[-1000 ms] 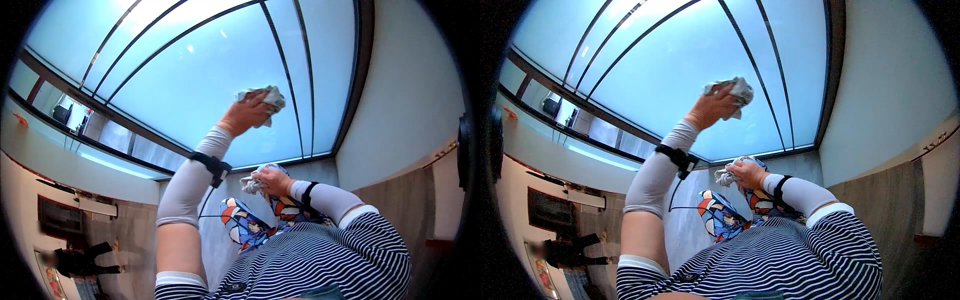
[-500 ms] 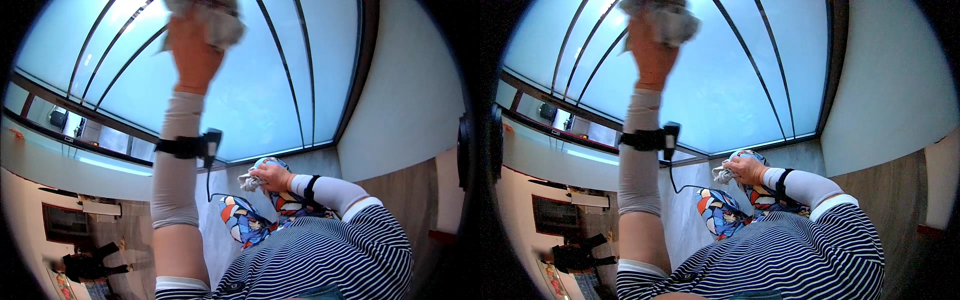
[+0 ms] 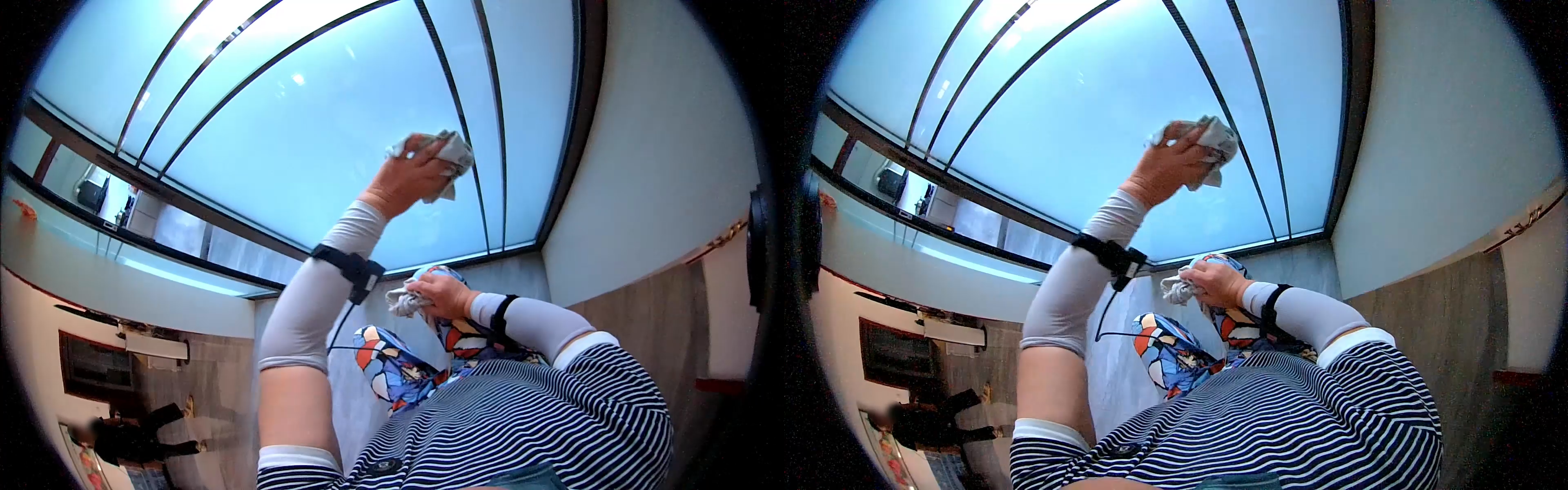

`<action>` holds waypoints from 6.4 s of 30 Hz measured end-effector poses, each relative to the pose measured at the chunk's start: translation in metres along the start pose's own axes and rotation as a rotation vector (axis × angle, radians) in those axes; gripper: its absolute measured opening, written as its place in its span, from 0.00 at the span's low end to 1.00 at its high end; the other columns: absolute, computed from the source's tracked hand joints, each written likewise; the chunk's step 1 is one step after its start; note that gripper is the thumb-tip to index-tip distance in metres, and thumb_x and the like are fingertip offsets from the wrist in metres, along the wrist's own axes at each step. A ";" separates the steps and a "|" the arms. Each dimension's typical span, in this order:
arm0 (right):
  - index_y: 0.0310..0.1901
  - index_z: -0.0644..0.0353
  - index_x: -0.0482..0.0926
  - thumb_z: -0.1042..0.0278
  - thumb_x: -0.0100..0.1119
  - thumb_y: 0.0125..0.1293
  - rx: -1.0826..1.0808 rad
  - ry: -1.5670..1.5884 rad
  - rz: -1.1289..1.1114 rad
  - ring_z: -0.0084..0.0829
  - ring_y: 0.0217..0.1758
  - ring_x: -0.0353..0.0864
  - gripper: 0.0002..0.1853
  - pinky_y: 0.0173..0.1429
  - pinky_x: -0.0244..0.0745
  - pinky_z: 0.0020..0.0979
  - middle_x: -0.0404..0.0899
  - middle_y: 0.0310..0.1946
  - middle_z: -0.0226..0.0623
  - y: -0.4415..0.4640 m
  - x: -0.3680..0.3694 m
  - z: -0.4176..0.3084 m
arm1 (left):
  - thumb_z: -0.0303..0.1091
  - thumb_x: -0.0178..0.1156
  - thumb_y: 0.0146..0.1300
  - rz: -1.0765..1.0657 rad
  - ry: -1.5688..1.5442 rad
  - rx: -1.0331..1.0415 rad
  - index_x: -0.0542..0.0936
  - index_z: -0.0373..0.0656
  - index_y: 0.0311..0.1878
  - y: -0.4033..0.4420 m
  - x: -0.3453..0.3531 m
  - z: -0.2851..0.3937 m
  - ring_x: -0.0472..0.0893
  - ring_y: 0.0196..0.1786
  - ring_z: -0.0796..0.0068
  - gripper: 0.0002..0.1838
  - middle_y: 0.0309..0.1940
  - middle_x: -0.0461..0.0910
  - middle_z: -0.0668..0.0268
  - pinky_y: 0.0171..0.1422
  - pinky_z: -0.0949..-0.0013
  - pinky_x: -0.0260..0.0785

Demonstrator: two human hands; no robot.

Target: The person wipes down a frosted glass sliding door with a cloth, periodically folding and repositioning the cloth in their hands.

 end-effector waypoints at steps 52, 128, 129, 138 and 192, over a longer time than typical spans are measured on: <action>0.58 0.53 0.70 0.73 0.72 0.49 0.027 0.011 -0.043 0.46 0.45 0.81 0.33 0.50 0.79 0.38 0.76 0.45 0.43 -0.001 -0.004 0.001 | 0.34 0.62 0.61 0.071 -0.016 -0.463 0.78 0.42 0.55 -0.022 -0.040 -0.037 0.64 0.70 0.42 0.19 0.61 0.71 0.50 0.72 0.42 0.56; 0.60 0.54 0.70 0.70 0.71 0.50 -0.003 -0.037 0.008 0.47 0.46 0.80 0.33 0.53 0.77 0.40 0.76 0.44 0.44 -0.005 -0.007 0.000 | 0.32 0.69 0.53 -0.101 -0.838 -1.227 0.76 0.41 0.51 -0.182 0.033 0.069 0.80 0.50 0.48 0.22 0.46 0.80 0.51 0.55 0.56 0.74; 0.60 0.54 0.70 0.70 0.71 0.50 0.011 -0.033 0.010 0.47 0.46 0.80 0.33 0.53 0.77 0.40 0.76 0.44 0.44 -0.006 -0.007 0.002 | 0.28 0.68 0.53 0.044 -0.716 -1.254 0.74 0.39 0.51 -0.176 0.029 0.059 0.79 0.46 0.50 0.22 0.43 0.77 0.53 0.53 0.57 0.73; 0.60 0.54 0.70 0.71 0.69 0.51 -0.017 0.013 0.048 0.46 0.45 0.82 0.32 0.49 0.80 0.38 0.76 0.45 0.43 -0.008 -0.003 0.010 | 0.32 0.73 0.54 0.785 -0.242 -0.681 0.72 0.47 0.59 -0.038 -0.063 -0.062 0.63 0.65 0.59 0.29 0.62 0.60 0.59 0.69 0.52 0.58; 0.51 0.57 0.75 0.68 0.68 0.52 -0.004 0.049 0.032 0.45 0.45 0.82 0.23 0.49 0.79 0.37 0.78 0.41 0.43 -0.010 0.000 0.013 | 0.33 0.65 0.58 0.083 -0.130 -0.238 0.80 0.54 0.44 0.051 0.035 0.059 0.76 0.49 0.66 0.11 0.46 0.73 0.65 0.35 0.69 0.77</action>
Point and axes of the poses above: each hand's wrist, its own y-axis towards the middle knuckle, its own x-axis out of the palm, z = x × y, the point moved 1 cm from there along y, towards the middle knuckle
